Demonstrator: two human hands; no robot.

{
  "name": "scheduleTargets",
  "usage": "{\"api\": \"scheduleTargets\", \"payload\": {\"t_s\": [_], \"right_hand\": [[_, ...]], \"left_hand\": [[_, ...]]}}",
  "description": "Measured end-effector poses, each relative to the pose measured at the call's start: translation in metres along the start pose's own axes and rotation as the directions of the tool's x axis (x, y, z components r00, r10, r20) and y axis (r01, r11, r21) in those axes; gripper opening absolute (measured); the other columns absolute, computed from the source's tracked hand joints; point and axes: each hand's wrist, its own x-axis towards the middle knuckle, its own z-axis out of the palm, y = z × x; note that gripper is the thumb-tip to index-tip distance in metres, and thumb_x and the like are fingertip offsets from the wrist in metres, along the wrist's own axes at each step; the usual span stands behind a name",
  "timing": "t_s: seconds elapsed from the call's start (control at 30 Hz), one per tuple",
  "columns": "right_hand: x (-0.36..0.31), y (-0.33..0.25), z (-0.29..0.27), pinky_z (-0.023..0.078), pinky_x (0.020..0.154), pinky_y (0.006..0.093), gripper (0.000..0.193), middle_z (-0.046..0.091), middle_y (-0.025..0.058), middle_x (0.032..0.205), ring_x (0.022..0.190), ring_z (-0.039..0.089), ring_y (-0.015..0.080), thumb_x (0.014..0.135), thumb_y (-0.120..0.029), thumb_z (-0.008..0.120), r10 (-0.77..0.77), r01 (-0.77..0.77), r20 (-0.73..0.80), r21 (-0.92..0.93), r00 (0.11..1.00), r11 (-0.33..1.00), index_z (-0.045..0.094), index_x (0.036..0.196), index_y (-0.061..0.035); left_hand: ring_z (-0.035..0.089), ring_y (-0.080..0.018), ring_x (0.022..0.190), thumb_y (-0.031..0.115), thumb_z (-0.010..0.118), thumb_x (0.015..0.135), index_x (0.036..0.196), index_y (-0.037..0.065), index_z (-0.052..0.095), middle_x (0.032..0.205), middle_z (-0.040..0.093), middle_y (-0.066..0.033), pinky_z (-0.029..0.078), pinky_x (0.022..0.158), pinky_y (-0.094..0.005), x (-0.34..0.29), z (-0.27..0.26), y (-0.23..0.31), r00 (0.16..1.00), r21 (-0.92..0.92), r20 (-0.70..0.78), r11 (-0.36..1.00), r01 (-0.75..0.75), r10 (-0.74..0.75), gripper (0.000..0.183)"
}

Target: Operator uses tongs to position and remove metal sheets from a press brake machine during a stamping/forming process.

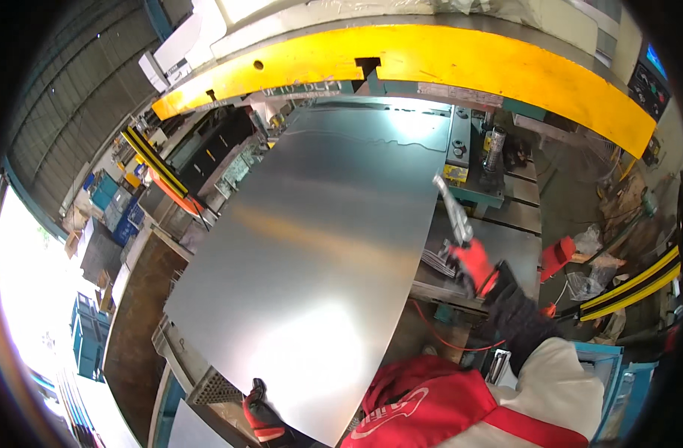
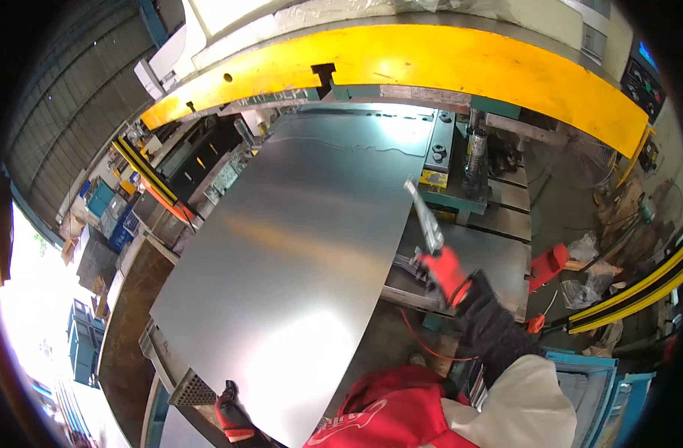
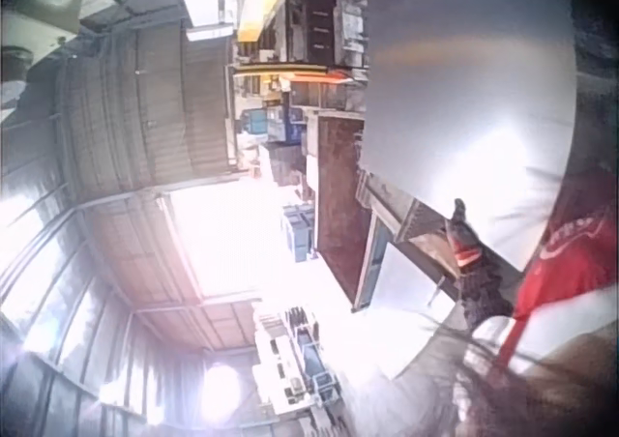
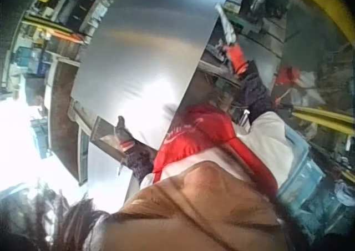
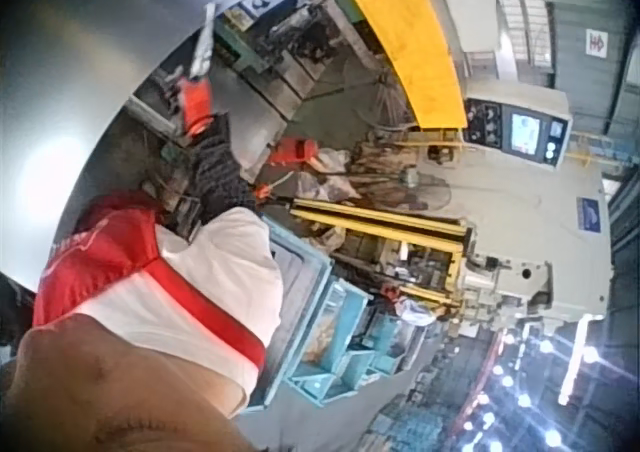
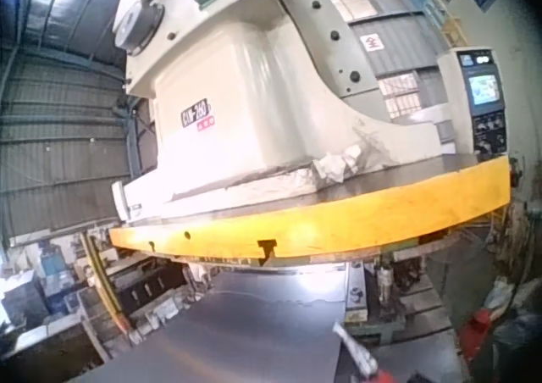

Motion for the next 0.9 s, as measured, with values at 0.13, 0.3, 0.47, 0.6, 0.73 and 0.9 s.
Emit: {"api": "scheduleTargets", "payload": {"t_s": [0.13, 0.3, 0.47, 0.6, 0.73, 0.9], "right_hand": [[0.072, -0.050, -0.046, 0.034, 0.031, 0.0264, 0.017, 0.054, 0.0058, 0.060, 0.039, 0.046, 0.0124, 0.075, -0.016, 0.052, 0.005, -0.006, -0.011, -0.152, 1.000, 0.988, 0.048, 0.084, -0.0027], [0.161, -0.072, -0.053, 0.033, 0.031, 0.0260, 0.012, 0.051, 0.0057, 0.053, 0.040, 0.047, 0.0135, 0.075, -0.016, 0.050, 0.035, -0.023, 0.039, -0.291, 0.999, 0.956, 0.050, 0.073, -0.0037], [0.177, -0.074, -0.050, 0.033, 0.033, 0.0252, 0.014, 0.051, 0.0059, 0.054, 0.040, 0.045, 0.0120, 0.073, -0.017, 0.050, 0.117, -0.098, 0.042, -0.314, 0.992, 0.944, 0.051, 0.070, -0.0036], [0.107, -0.077, -0.056, 0.031, 0.033, 0.0207, 0.012, 0.049, 0.0022, 0.055, 0.040, 0.042, 0.0081, 0.071, -0.015, 0.053, 0.080, -0.051, 0.128, -0.218, 0.989, 0.975, 0.052, 0.072, -0.0029], [0.022, -0.052, -0.065, 0.036, 0.034, 0.0237, 0.019, 0.053, 0.0041, 0.058, 0.042, 0.046, 0.0103, 0.069, -0.017, 0.060, 0.218, -0.153, 0.173, -0.325, 0.961, 0.933, 0.052, 0.078, -0.0022], [-0.039, 0.015, -0.092, 0.035, 0.037, 0.0224, 0.016, 0.050, 0.0031, 0.054, 0.042, 0.046, 0.0108, 0.070, -0.012, 0.060, 0.265, -0.258, 0.190, -0.061, 0.945, 0.964, 0.054, 0.080, -0.0007]], "left_hand": [[0.053, -0.0230, 0.088, 0.010, 0.042, 0.075, 0.086, -0.008, 0.055, 0.091, 0.055, -0.0181, 0.038, 0.086, -0.0331, -0.011, 0.016, 0.010, 0.998, 0.255, 0.015, 0.965, -0.061, 0.059, 0.025], [0.052, -0.0234, 0.091, 0.011, 0.041, 0.076, 0.082, -0.006, 0.056, 0.092, 0.056, -0.0174, 0.037, 0.085, -0.0352, -0.009, -0.009, -0.003, 0.993, 0.409, 0.018, 0.906, -0.111, 0.114, 0.023], [0.053, -0.0207, 0.089, 0.013, 0.039, 0.077, 0.085, -0.004, 0.056, 0.094, 0.056, -0.0156, 0.039, 0.080, -0.0305, -0.013, 0.007, 0.005, 0.997, 0.290, -0.060, 0.957, -0.030, 0.049, 0.025], [0.055, -0.0184, 0.086, 0.013, 0.043, 0.076, 0.076, 0.000, 0.057, 0.092, 0.057, -0.0129, 0.040, 0.068, -0.0243, -0.018, 0.035, 0.020, 0.993, 0.504, -0.120, 0.861, 0.073, -0.014, 0.019], [0.054, -0.0203, 0.087, 0.014, 0.042, 0.076, 0.079, -0.004, 0.056, 0.093, 0.056, -0.0157, 0.040, 0.077, -0.0297, -0.014, 0.011, 0.011, 0.973, 0.529, -0.227, 0.833, 0.161, -0.043, 0.023], [0.050, -0.0290, 0.095, 0.009, 0.037, 0.073, 0.081, -0.005, 0.055, 0.098, 0.052, -0.0205, 0.035, 0.091, -0.0381, 0.000, -0.016, -0.008, 0.998, 0.224, 0.025, 0.973, -0.061, 0.057, 0.024]]}}
